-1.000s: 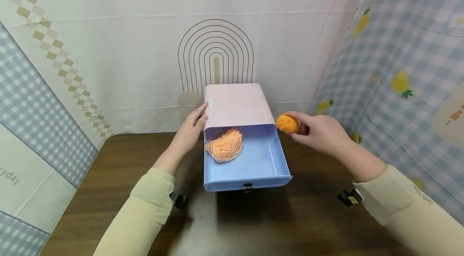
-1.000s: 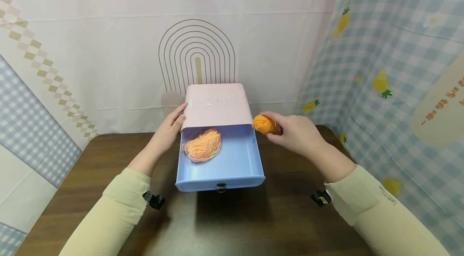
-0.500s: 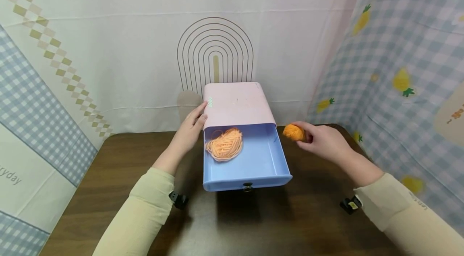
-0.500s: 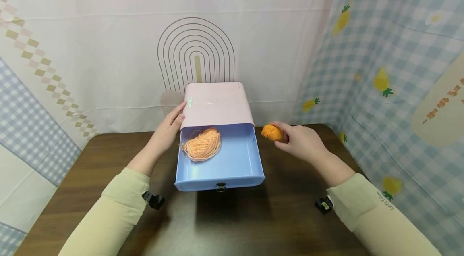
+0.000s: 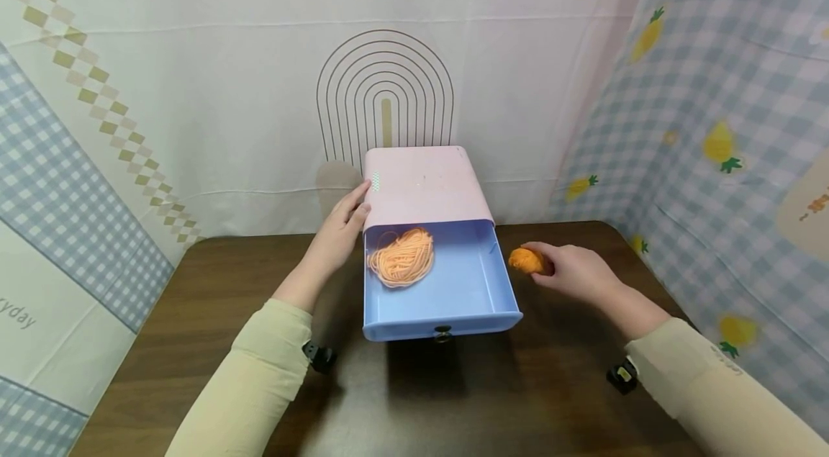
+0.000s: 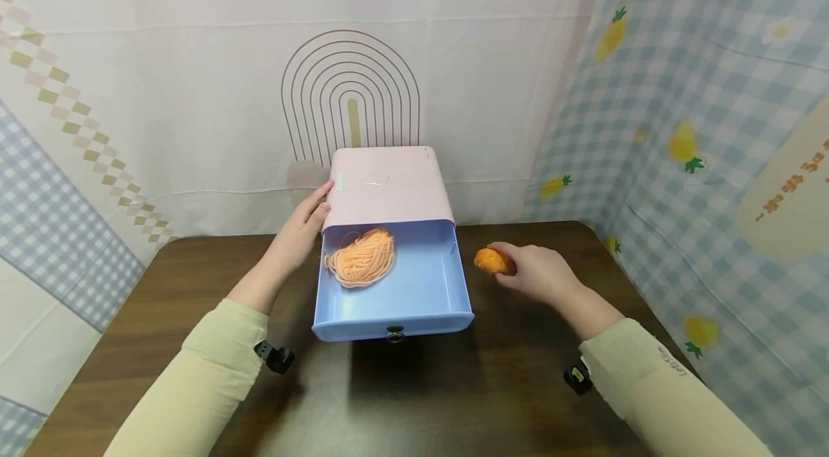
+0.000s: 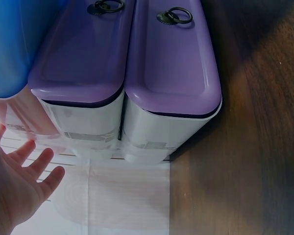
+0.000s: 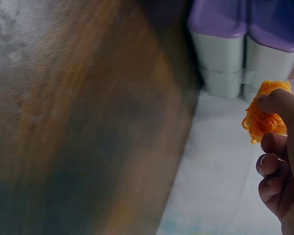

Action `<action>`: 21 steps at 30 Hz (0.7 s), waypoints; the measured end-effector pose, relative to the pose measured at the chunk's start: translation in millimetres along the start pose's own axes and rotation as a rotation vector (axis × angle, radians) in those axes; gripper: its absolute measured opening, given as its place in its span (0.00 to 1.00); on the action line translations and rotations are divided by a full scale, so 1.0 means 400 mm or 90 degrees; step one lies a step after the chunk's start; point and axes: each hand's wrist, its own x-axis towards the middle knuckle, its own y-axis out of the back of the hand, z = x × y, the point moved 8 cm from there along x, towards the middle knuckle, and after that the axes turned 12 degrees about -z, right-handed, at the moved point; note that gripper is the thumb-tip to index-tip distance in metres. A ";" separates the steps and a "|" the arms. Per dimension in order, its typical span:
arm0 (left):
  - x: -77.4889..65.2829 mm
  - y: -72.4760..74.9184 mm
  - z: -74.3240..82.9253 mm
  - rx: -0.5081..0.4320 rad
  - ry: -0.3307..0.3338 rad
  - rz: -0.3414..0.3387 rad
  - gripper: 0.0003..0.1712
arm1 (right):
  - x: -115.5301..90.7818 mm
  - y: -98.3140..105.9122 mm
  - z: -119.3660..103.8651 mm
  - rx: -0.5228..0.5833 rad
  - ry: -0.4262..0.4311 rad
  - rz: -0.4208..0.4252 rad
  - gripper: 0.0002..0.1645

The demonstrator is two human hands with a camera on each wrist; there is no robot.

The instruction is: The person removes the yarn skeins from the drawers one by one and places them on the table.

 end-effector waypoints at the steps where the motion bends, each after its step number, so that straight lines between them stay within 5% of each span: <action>1: 0.000 0.000 0.000 0.000 0.000 0.000 0.32 | 0.001 -0.009 0.005 0.000 0.000 -0.004 0.32; 21: 0.001 -0.001 -0.002 -0.004 0.001 -0.004 0.32 | 0.019 -0.161 0.087 0.012 -0.052 -0.135 0.29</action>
